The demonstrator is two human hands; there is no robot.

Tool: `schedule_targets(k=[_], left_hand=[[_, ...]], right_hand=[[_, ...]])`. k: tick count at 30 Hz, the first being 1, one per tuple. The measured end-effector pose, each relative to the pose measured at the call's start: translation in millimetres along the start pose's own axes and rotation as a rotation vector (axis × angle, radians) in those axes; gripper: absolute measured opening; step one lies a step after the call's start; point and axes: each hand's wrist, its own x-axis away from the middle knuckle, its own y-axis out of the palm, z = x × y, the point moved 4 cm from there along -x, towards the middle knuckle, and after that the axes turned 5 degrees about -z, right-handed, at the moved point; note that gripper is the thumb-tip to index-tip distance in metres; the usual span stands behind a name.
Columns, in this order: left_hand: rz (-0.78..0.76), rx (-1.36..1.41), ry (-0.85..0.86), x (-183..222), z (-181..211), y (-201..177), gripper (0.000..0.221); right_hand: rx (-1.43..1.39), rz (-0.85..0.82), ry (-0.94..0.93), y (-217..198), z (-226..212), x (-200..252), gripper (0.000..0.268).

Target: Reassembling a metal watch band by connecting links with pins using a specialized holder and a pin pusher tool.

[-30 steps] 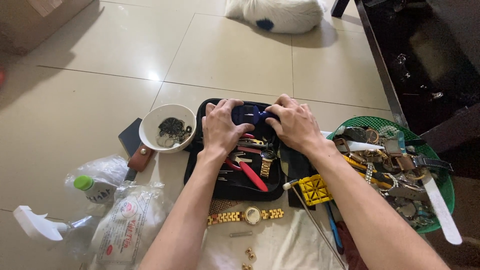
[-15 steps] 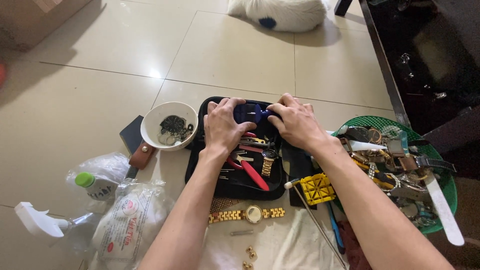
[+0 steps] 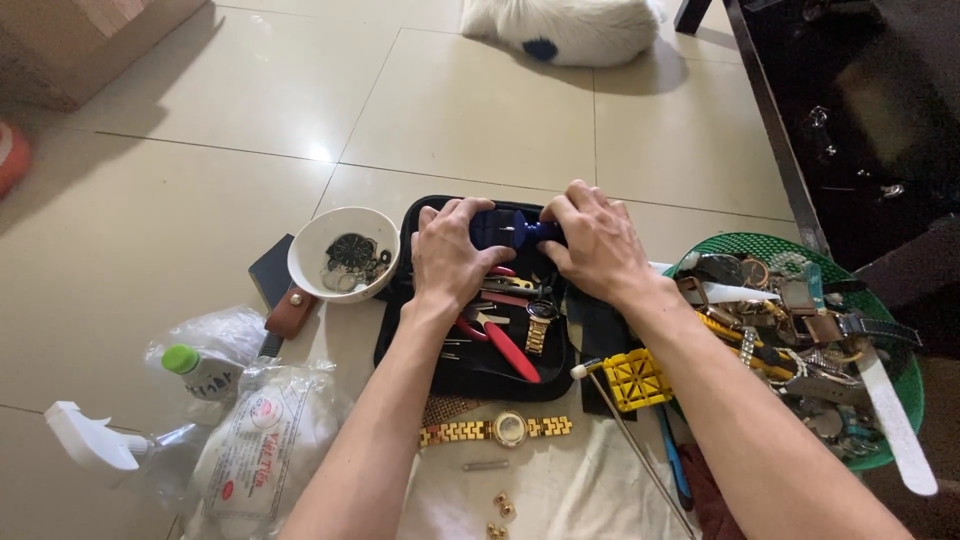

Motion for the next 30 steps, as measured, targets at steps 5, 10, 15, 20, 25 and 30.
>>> schedule_targets(k=[5,10,15,20,25,30], left_hand=[[0.007,-0.003,0.008,-1,-1,1,0.064],[0.014,-0.015,-0.002,-1,1,0,0.064],[0.017,-0.006,-0.01,0,0,0,0.065],[0.007,-0.014,-0.002,1,3,-2,0.064],[0.015,-0.021,0.004,-1,1,0,0.065],[0.032,-0.016,0.016,1,2,0,0.065]], right_hand=[[-0.156,-0.091,0.011,-9,-11,7,0.03],[-0.035,-0.013,-0.063,-3,-1,0,0.023],[-0.013,0.049,-0.01,-4,-14,2,0.021],[-0.179,-0.04,0.043,-15,-17,11,0.03],[-0.247,-0.069,0.018,-10,-9,12,0.033],[-0.167,-0.021,0.041,-22,-18,16,0.026]])
